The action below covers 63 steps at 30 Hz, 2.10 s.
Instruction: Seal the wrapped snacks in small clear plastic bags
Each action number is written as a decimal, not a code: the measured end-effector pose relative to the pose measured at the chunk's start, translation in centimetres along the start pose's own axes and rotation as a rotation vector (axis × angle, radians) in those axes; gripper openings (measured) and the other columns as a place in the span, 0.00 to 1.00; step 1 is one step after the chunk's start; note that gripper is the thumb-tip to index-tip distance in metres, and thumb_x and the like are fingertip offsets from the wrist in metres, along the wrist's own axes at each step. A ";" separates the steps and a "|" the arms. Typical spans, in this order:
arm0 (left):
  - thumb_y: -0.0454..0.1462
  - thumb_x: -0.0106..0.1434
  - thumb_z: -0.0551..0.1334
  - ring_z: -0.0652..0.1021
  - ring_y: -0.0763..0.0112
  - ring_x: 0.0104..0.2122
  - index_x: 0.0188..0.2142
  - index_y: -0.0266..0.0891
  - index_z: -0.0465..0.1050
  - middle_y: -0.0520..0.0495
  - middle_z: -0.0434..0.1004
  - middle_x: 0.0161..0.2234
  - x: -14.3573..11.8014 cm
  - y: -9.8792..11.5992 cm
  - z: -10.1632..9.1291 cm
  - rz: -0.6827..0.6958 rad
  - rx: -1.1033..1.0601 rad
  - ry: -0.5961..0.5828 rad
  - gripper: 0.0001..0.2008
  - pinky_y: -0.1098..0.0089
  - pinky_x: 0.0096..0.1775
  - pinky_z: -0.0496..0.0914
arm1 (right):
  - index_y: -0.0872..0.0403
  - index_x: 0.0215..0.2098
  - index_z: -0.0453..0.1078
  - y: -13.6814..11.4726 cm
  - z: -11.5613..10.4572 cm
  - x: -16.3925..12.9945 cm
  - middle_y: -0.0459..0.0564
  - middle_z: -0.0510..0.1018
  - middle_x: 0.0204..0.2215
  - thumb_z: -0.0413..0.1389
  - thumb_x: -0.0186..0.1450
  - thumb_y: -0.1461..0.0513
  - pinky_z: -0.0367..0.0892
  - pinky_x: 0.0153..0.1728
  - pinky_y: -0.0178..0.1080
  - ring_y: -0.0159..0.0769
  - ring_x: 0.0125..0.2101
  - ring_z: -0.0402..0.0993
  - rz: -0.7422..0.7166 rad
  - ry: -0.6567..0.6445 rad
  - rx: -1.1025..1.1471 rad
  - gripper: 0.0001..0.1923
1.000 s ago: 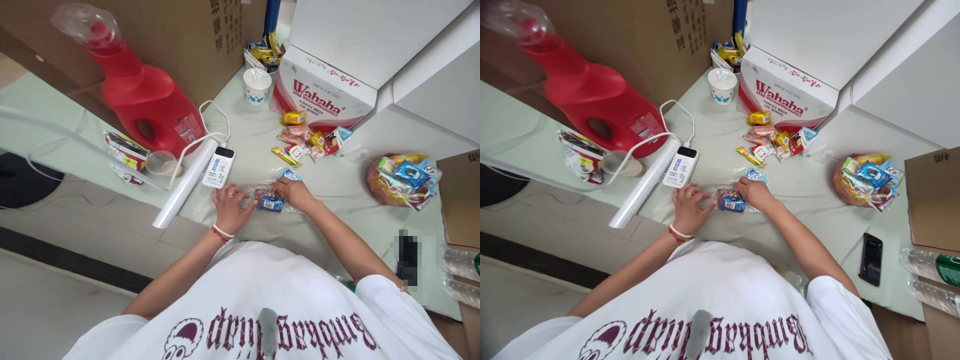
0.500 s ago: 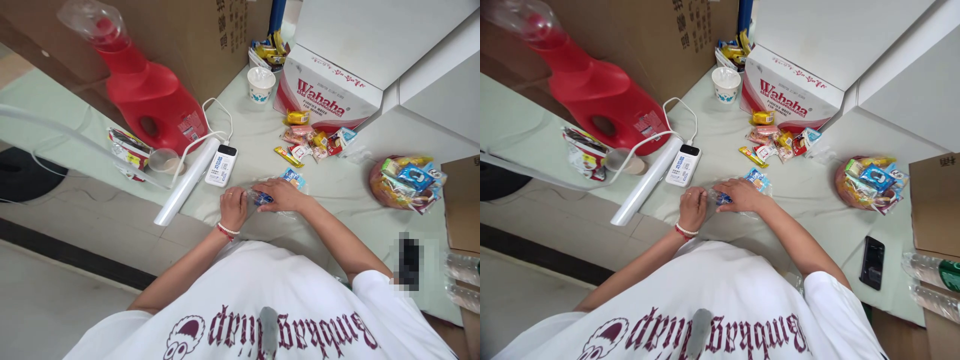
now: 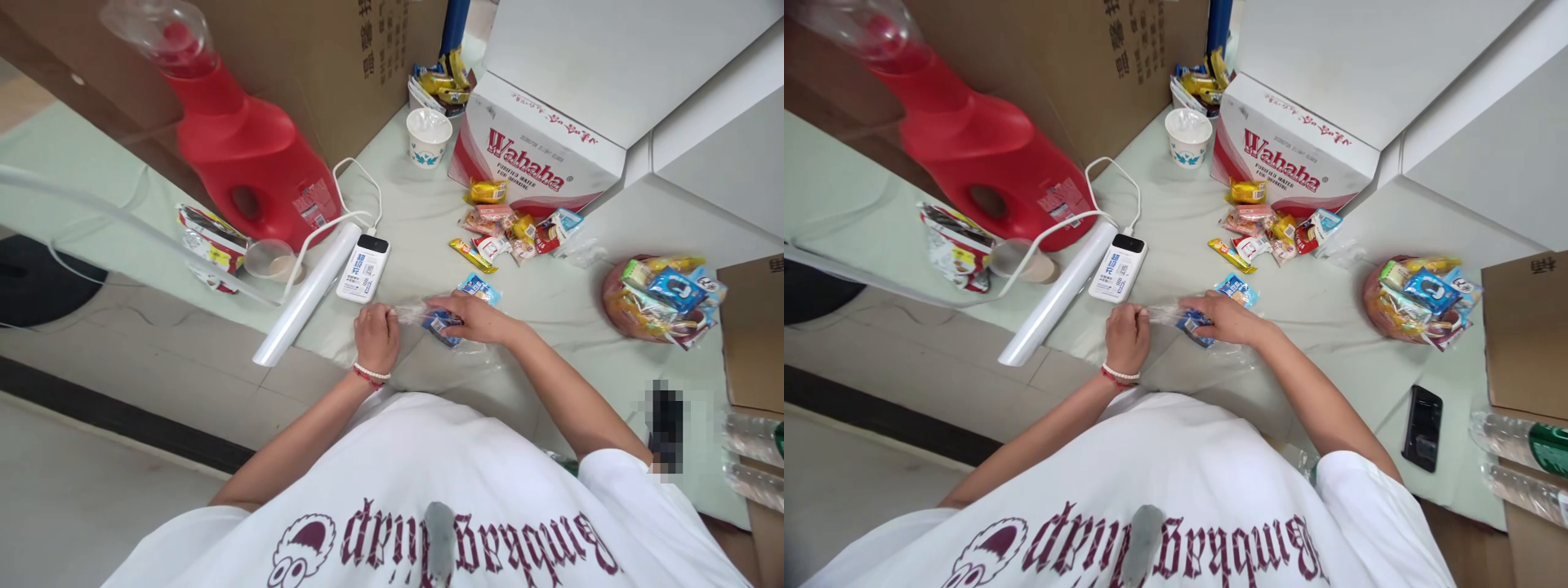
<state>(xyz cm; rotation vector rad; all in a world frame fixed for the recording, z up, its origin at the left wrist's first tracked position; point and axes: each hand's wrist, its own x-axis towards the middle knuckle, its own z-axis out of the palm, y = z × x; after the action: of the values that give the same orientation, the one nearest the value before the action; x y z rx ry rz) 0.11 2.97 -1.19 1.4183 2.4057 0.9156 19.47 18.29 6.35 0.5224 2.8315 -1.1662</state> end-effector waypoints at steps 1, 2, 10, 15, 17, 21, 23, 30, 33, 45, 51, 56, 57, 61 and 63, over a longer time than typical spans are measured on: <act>0.38 0.72 0.51 0.75 0.54 0.43 0.35 0.43 0.67 0.41 0.77 0.38 0.1 -0.1 0.0 0.003 -0.001 0.008 0.10 0.56 0.47 0.66 | 0.54 0.69 0.64 0.3 0.2 -0.1 0.57 0.81 0.51 0.64 0.67 0.59 0.68 0.48 0.42 0.45 0.47 0.75 0.032 0.039 0.059 0.34; 0.38 0.72 0.52 0.75 0.54 0.43 0.34 0.43 0.67 0.41 0.77 0.37 0.2 -0.2 0.0 0.006 -0.003 0.014 0.10 0.56 0.47 0.67 | 0.54 0.69 0.64 0.6 0.3 -0.2 0.56 0.81 0.51 0.64 0.66 0.59 0.69 0.46 0.41 0.43 0.45 0.77 0.067 0.084 0.118 0.34; 0.40 0.67 0.60 0.74 0.52 0.50 0.45 0.38 0.72 0.35 0.76 0.47 -0.3 -0.1 -0.1 0.139 -0.058 0.308 0.10 0.52 0.52 0.67 | 0.54 0.40 0.79 1.4 1.1 0.9 0.51 0.82 0.38 0.59 0.69 0.65 0.67 0.42 0.36 0.36 0.38 0.78 0.158 0.295 0.125 0.06; 0.31 0.66 0.60 0.78 0.60 0.46 0.45 0.46 0.77 0.45 0.84 0.42 -1.9 1.5 -1.3 0.726 -0.077 0.310 0.12 0.57 0.50 0.63 | 0.53 0.44 0.77 1.3 2.3 1.9 0.50 0.82 0.38 0.62 0.66 0.64 0.65 0.40 0.36 0.37 0.37 0.76 0.247 0.298 0.020 0.08; 0.30 0.68 0.58 0.78 0.61 0.47 0.50 0.47 0.79 0.45 0.85 0.47 -1.8 2.6 -1.0 0.807 -0.030 0.112 0.16 0.58 0.47 0.62 | 0.53 0.48 0.76 1.4 2.4 1.9 0.49 0.82 0.36 0.61 0.66 0.63 0.64 0.38 0.36 0.36 0.34 0.75 0.276 0.297 0.026 0.12; 0.33 0.72 0.55 0.78 0.57 0.46 0.55 0.46 0.79 0.42 0.81 0.58 -0.5 4.1 0.1 0.630 0.119 -0.181 0.18 0.56 0.43 0.62 | 0.56 0.49 0.76 2.3 1.0 1.5 0.53 0.82 0.39 0.56 0.66 0.64 0.66 0.44 0.40 0.40 0.39 0.76 0.237 0.355 -0.013 0.14; 0.35 0.73 0.55 0.77 0.56 0.46 0.56 0.46 0.79 0.44 0.79 0.60 -0.1 4.3 0.5 0.603 0.149 -0.219 0.18 0.55 0.44 0.63 | 0.57 0.51 0.76 3.2 -0.1 1.4 0.57 0.81 0.47 0.56 0.63 0.67 0.64 0.53 0.45 0.45 0.47 0.74 0.192 0.421 -0.108 0.18; 0.37 0.74 0.55 0.76 0.53 0.49 0.59 0.46 0.77 0.44 0.79 0.60 -0.1 5.0 0.7 0.571 0.186 -0.208 0.18 0.53 0.47 0.63 | 0.55 0.42 0.81 5.5 -1.6 3.3 0.52 0.80 0.33 0.57 0.67 0.64 0.63 0.50 0.42 0.41 0.39 0.72 0.241 0.195 -0.191 0.10; 0.38 0.74 0.55 0.75 0.52 0.51 0.57 0.47 0.78 0.41 0.80 0.57 0.2 5.5 0.7 0.539 0.191 -0.188 0.17 0.53 0.47 0.63 | 0.56 0.42 0.80 4.1 -1.9 3.3 0.54 0.77 0.38 0.54 0.69 0.63 0.65 0.44 0.39 0.40 0.39 0.72 0.238 0.250 -0.197 0.11; 0.45 0.57 0.70 0.69 0.40 0.60 0.61 0.34 0.67 0.28 0.70 0.59 1.5 4.4 1.3 0.066 -0.001 -0.101 0.35 0.47 0.58 0.63 | 0.50 0.62 0.73 -2.1 6.8 -2.7 0.59 0.77 0.51 0.46 0.77 0.60 0.73 0.50 0.42 0.45 0.54 0.74 0.203 0.324 -0.171 0.21; 0.36 0.55 0.64 0.77 0.56 0.55 0.76 0.41 0.42 0.35 0.68 0.67 5.2 2.1 0.0 0.367 -0.425 -0.513 0.52 0.54 0.59 0.66 | 0.51 0.57 0.77 -1.3 6.6 -3.1 0.58 0.78 0.50 0.47 0.76 0.60 0.73 0.53 0.44 0.44 0.54 0.75 0.061 0.295 0.054 0.20; 0.34 0.55 0.63 0.77 0.61 0.43 0.53 0.43 0.81 0.48 0.81 0.37 8.3 2.3 -1.6 0.380 -0.402 -0.622 0.25 0.62 0.51 0.69 | 0.51 0.53 0.78 -1.4 5.5 -3.2 0.57 0.78 0.48 0.48 0.75 0.61 0.73 0.50 0.43 0.42 0.50 0.77 0.039 0.278 0.078 0.18; 0.34 0.55 0.63 0.76 0.61 0.42 0.43 0.43 0.84 0.48 0.79 0.33 8.6 2.3 -1.9 0.407 -0.409 -0.630 0.16 0.62 0.51 0.70 | 0.51 0.52 0.78 -1.4 5.5 -3.2 0.57 0.78 0.47 0.49 0.75 0.62 0.72 0.50 0.42 0.42 0.49 0.77 0.045 0.280 0.075 0.17; 0.33 0.54 0.62 0.75 0.61 0.41 0.25 0.42 0.76 0.47 0.73 0.30 8.7 1.0 -3.3 0.447 -0.484 -0.625 0.05 0.60 0.52 0.70 | 0.50 0.58 0.72 -1.2 5.7 -3.4 0.52 0.77 0.40 0.53 0.72 0.63 0.71 0.44 0.40 0.39 0.39 0.74 0.126 0.304 0.085 0.18; 0.35 0.55 0.61 0.75 0.60 0.46 0.23 0.42 0.71 0.45 0.74 0.36 8.1 0.1 -4.0 0.388 -0.572 -0.616 0.05 0.59 0.54 0.70 | 0.49 0.67 0.65 -1.1 5.8 -3.4 0.50 0.76 0.38 0.54 0.71 0.64 0.71 0.42 0.40 0.38 0.36 0.72 0.162 0.316 0.110 0.26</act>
<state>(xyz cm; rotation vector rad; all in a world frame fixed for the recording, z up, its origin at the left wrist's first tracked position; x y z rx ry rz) -5.84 8.24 3.10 1.6292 1.3195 0.9536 21.82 12.54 3.44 1.0065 2.9134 -1.3168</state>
